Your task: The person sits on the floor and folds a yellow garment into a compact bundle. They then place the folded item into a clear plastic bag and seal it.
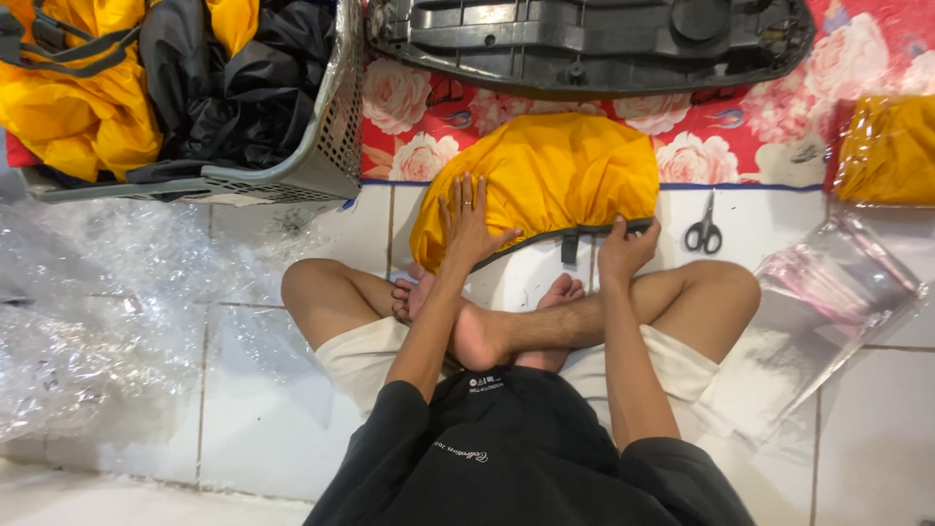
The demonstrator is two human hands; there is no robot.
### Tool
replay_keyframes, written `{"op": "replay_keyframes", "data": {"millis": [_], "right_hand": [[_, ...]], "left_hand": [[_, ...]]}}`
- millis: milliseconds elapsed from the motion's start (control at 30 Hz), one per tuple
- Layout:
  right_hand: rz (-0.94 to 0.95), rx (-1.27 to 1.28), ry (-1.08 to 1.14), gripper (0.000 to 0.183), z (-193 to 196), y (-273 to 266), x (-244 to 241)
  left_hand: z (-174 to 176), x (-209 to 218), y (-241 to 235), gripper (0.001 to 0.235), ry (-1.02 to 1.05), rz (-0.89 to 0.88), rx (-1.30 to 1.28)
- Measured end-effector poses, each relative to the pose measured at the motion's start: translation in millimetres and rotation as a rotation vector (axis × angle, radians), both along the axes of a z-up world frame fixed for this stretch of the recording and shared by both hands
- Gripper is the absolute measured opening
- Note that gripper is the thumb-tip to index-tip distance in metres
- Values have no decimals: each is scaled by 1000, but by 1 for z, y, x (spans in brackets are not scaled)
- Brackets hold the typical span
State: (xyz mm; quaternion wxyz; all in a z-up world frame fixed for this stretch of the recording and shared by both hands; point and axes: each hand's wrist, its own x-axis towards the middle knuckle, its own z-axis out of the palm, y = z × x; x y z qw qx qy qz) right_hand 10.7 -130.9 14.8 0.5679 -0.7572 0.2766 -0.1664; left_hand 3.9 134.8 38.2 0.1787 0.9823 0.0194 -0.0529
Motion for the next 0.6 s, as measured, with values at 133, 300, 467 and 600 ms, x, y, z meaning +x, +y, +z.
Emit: {"op": "replay_keyframes", "data": {"millis": [133, 300, 467, 600], "right_hand": [[61, -100, -101, 45, 33, 7, -10], [305, -504, -283, 47, 50, 25, -15], [442, -762, -405, 40, 37, 27, -14], [612, -1007, -592, 38, 7, 28, -7]], "left_hand": [[33, 6, -14, 109, -105, -6, -161], [26, 0, -42, 26, -288, 70, -604], [4, -8, -51, 25, -105, 241, -983], [17, -11, -39, 36, -64, 355, -1266]]}}
